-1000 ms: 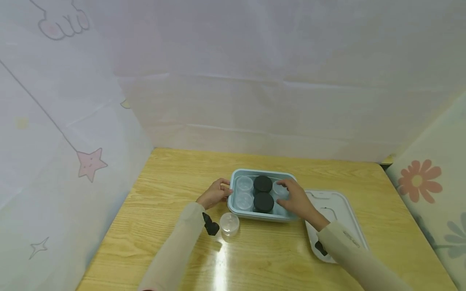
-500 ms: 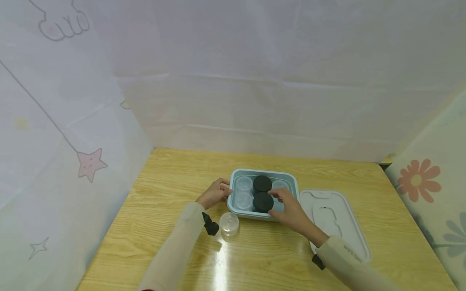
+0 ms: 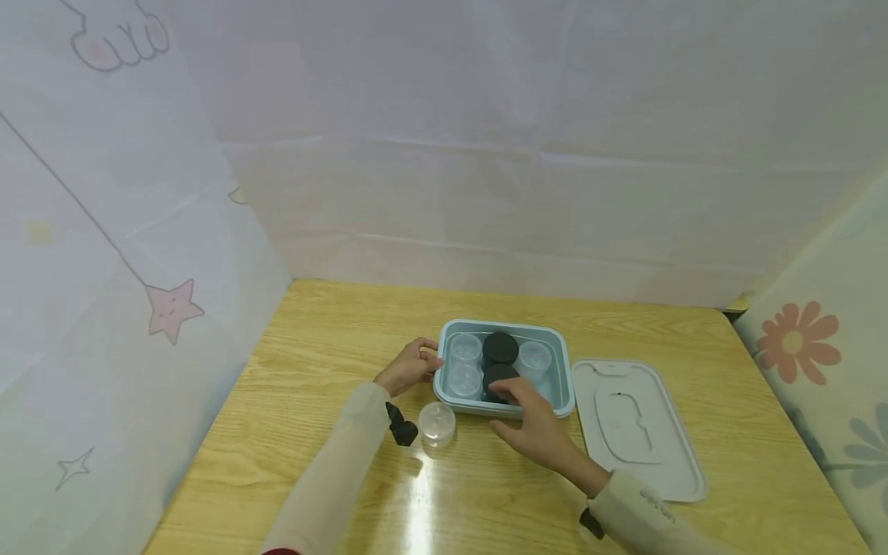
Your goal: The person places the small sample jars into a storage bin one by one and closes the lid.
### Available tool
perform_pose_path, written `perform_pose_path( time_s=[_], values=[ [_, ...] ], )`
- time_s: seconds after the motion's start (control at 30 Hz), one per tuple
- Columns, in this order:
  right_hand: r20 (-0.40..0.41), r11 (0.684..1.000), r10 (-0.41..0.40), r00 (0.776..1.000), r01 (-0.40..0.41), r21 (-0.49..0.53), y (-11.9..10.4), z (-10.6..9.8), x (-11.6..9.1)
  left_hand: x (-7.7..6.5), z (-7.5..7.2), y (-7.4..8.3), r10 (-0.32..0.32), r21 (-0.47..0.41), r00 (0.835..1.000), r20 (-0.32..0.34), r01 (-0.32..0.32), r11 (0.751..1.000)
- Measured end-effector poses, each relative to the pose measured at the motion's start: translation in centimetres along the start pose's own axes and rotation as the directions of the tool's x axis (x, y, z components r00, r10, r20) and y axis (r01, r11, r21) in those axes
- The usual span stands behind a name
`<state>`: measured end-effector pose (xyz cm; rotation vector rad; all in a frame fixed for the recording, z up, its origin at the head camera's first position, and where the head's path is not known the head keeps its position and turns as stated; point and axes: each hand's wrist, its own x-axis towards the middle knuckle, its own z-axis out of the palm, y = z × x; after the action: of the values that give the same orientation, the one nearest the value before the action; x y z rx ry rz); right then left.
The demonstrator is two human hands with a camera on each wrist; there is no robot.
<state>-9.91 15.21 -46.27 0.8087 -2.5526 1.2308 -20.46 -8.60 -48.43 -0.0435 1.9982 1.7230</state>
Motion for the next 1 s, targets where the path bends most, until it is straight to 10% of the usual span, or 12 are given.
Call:
perform_pose_path(
  time_s=[0.73,1.0],
  values=[
    [0.214,0.995,0.056,0.975,-0.072,0.067,-0.8,3.8,-1.3,0.2,-0.1,-0.3,0.023,-0.014,1.000,0.005,-0.023,1.000],
    [0.369,0.993,0.081,0.926,-0.106,0.046,-0.5,4.6,-1.2,0.1,0.1,-0.3,0.025,-0.020,1.000,0.013,-0.025,0.999]
  ],
)
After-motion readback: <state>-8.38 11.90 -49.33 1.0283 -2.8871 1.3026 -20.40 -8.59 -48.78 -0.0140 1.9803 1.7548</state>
